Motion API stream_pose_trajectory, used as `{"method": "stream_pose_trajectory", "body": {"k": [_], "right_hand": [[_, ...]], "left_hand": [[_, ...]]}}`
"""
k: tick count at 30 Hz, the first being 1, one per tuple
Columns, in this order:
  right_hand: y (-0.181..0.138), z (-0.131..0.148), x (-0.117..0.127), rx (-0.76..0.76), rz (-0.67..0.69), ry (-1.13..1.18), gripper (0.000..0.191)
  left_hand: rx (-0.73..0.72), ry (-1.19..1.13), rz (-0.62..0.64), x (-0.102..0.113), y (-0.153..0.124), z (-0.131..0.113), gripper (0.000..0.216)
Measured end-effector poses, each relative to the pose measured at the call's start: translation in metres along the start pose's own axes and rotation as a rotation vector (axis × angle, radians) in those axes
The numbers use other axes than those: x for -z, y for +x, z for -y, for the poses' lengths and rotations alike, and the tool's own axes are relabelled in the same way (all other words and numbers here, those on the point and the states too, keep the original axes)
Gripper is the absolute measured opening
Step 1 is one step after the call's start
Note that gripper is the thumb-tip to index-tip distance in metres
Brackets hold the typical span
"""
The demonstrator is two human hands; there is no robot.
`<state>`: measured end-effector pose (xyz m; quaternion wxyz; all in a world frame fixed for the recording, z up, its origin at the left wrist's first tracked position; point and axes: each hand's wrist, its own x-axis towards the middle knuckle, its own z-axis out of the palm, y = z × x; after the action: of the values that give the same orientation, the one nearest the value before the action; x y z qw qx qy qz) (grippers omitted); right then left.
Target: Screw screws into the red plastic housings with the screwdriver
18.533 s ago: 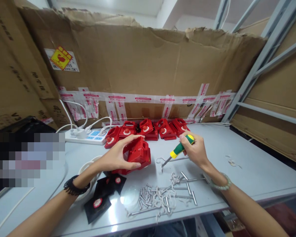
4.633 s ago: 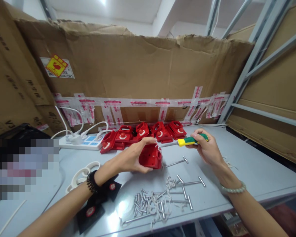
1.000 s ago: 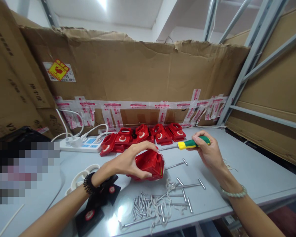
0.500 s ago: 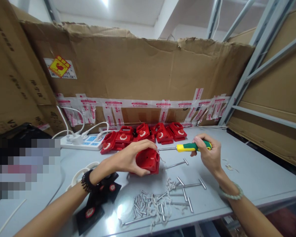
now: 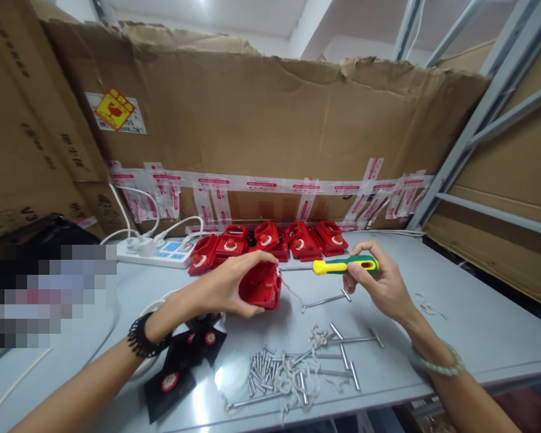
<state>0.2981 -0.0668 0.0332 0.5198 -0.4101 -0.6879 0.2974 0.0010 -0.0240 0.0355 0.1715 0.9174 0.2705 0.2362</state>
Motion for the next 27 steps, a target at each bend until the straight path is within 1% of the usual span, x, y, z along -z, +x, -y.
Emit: {"method": "stream_pose_trajectory", "body": {"k": [3,5,7,9,10,12,14,15,17,19,21,22,24,25,27], "right_hand": [[-0.0008,-0.0045,-0.0044,0.038,-0.131,-0.201,0.016],[-0.0029,-0.0068,-0.0063,0.067,-0.208,-0.31,0.023],[-0.0055,-0.0073,-0.0064,0.1,-0.226,-0.346,0.024],[-0.0075,-0.0065,-0.0043,0.123,-0.177,-0.298,0.021],[-0.008,-0.006,-0.0027,0.116,-0.126,-0.255,0.023],[-0.0077,-0.0052,0.0001,0.061,0.0,-0.17,0.026],[-0.0058,-0.0053,0.0012,-0.021,0.082,-0.125,0.022],[-0.0046,-0.0056,0.0008,-0.051,0.089,-0.124,0.02],[-0.0023,-0.0065,-0.0011,-0.064,0.032,-0.184,0.021],[-0.0013,-0.0073,-0.0034,-0.034,-0.058,-0.296,0.03],[-0.0022,-0.0073,-0.0043,0.001,-0.115,-0.378,0.038],[-0.0033,-0.007,-0.004,0.012,-0.12,-0.386,0.038],[-0.006,-0.0054,-0.0021,0.029,-0.087,-0.331,0.03],[-0.0072,-0.0043,-0.0009,0.034,-0.061,-0.287,0.024],[-0.0084,-0.0016,0.0016,0.028,0.011,-0.199,0.023]], "left_hand": [[0.012,-0.012,-0.006,-0.0015,-0.0045,-0.0034,0.066],[0.021,-0.024,-0.001,-0.0026,-0.0066,-0.0057,0.064],[0.022,-0.027,-0.002,-0.0032,-0.0076,-0.0068,0.062],[0.022,-0.021,-0.016,-0.0032,-0.0075,-0.0067,0.063],[0.023,-0.015,-0.025,-0.0031,-0.0074,-0.0062,0.063],[0.034,-0.004,-0.037,-0.003,-0.0071,-0.0047,0.064],[0.053,-0.001,-0.043,-0.0037,-0.0071,-0.0033,0.065],[0.059,-0.005,-0.045,-0.0043,-0.0072,-0.0027,0.065],[0.063,-0.019,-0.043,-0.0058,-0.0073,-0.0023,0.066],[0.061,-0.033,-0.038,-0.0072,-0.0072,-0.0029,0.066],[0.061,-0.041,-0.036,-0.0082,-0.0069,-0.0042,0.067],[0.059,-0.043,-0.035,-0.0086,-0.0067,-0.0048,0.067],[0.053,-0.042,-0.035,-0.0093,-0.0063,-0.0055,0.067],[0.049,-0.037,-0.036,-0.0096,-0.0062,-0.0053,0.067],[0.038,-0.018,-0.043,-0.0103,-0.0061,-0.004,0.067]]}}
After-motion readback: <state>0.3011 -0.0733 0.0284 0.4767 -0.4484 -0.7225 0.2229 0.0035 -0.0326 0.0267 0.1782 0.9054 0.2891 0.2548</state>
